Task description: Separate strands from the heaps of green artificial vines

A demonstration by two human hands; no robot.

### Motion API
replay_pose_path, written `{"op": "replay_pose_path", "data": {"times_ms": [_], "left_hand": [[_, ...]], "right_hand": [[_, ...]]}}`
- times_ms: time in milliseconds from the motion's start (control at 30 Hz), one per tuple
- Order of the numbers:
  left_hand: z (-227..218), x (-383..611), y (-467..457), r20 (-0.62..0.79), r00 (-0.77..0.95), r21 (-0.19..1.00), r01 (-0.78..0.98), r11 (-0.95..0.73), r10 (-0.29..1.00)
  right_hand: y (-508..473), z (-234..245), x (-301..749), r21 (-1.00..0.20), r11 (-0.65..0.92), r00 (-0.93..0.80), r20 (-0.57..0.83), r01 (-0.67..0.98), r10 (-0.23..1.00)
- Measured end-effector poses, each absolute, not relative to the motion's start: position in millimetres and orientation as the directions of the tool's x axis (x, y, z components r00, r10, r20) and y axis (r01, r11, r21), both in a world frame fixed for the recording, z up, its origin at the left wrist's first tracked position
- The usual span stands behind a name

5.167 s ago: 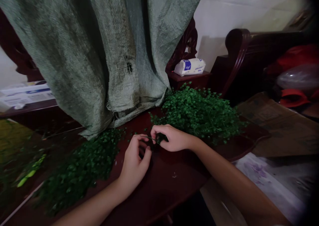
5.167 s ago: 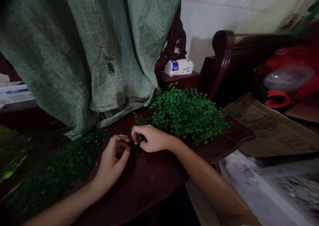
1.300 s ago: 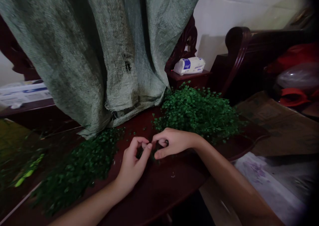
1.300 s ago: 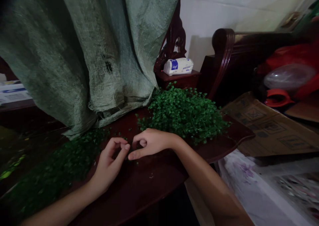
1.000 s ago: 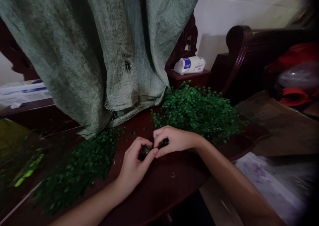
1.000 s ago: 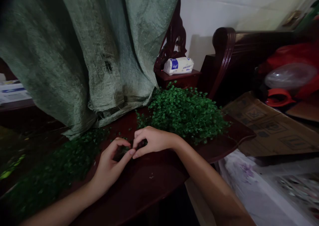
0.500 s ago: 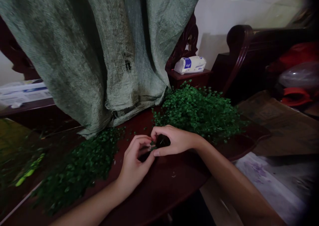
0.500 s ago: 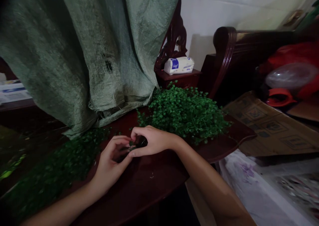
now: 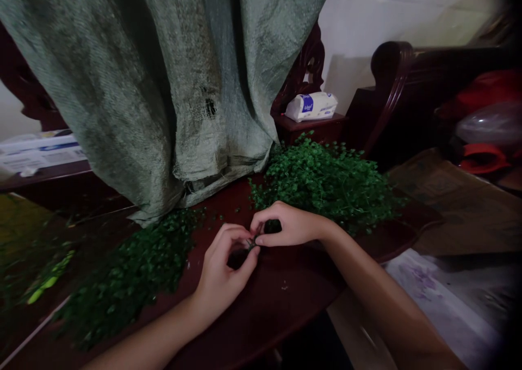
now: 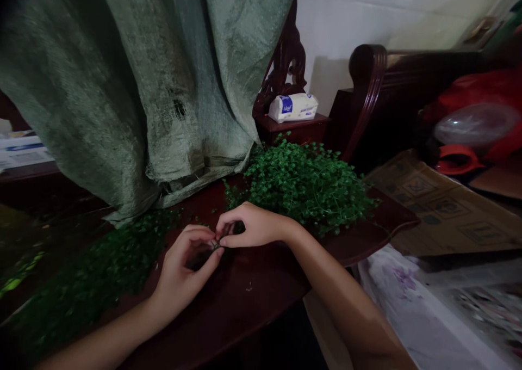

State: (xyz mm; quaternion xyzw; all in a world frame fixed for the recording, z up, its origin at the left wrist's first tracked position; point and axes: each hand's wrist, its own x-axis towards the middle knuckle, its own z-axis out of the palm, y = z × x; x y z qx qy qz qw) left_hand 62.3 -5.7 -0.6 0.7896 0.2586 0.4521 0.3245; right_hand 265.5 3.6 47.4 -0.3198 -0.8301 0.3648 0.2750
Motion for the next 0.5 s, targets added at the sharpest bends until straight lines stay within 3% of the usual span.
{"op": "replay_pose_path", "data": {"times_ms": [500], "left_hand": [[5.2,59.4,-5.5,0.401,0.531,0.782,0.226,-0.581,0.746]], "right_hand": [[3.6,52.9,268.6,-0.854,0.436,-0.645,0.167,0.283,0.746]]}}
